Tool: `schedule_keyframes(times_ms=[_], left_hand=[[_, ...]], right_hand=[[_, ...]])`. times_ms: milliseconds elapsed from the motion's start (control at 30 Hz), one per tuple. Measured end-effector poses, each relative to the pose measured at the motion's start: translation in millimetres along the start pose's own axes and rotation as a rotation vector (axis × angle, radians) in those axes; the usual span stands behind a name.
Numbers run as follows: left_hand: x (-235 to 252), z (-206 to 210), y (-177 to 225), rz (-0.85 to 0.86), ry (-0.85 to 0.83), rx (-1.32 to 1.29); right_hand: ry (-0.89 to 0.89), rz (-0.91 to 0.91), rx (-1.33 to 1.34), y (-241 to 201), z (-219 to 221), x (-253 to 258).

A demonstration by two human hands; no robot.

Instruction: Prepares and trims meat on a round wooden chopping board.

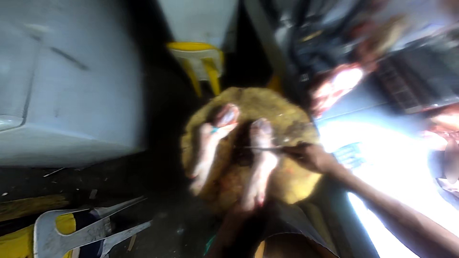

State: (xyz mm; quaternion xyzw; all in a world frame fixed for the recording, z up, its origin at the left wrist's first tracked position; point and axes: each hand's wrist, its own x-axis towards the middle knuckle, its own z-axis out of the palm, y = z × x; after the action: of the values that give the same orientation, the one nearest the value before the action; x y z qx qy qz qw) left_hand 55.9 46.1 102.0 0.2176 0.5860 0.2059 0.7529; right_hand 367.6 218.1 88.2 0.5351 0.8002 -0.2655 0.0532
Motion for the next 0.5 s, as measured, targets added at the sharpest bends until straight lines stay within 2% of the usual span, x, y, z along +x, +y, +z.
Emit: schedule_keyframes(times_ms=[67, 100, 133, 167, 200, 233, 267, 367, 433, 500], left_hand=[[13.5, -12.5, -28.0, 0.083, -0.083, -0.115], [10.7, -11.0, -26.0, 0.104, -0.095, -0.134], [-0.2, -2.0, -7.2, 0.102, -0.064, -0.131], [-19.3, 16.4, 31.5, 0.031, 0.010, -0.108], [-40.6, 43.3, 87.5, -0.155, 0.115, -0.043], [-53.5, 61.1, 118.3, -0.195, 0.174, -0.009], [-59.8, 66.3, 127.0, -0.159, 0.169, -0.031], [-59.5, 60.9, 115.2, -0.118, 0.106, -0.146], [-64.3, 74.0, 131.5, -0.199, 0.184, -0.041], [-69.2, 90.3, 153.1, -0.276, 0.265, 0.093]], right_hand=[[0.071, 0.104, 0.007, 15.3, 2.0, 4.6], [0.087, 0.145, 0.011, 19.3, -0.1, 3.6], [0.093, 0.156, 0.015, 18.9, -3.7, -1.7], [0.092, 0.144, 0.020, 14.8, -7.7, -10.9], [0.075, 0.124, 0.030, 7.8, -11.3, -23.9], [0.046, 0.110, 0.038, -0.5, -14.4, -38.8], [0.023, 0.113, 0.031, -8.8, -16.7, -52.8], [0.027, 0.249, -0.044, -21.4, -18.2, -77.0], [0.074, 0.358, -0.061, -9.2, -12.8, -79.4], [0.136, 0.364, -0.024, -0.3, -4.4, -86.5]])
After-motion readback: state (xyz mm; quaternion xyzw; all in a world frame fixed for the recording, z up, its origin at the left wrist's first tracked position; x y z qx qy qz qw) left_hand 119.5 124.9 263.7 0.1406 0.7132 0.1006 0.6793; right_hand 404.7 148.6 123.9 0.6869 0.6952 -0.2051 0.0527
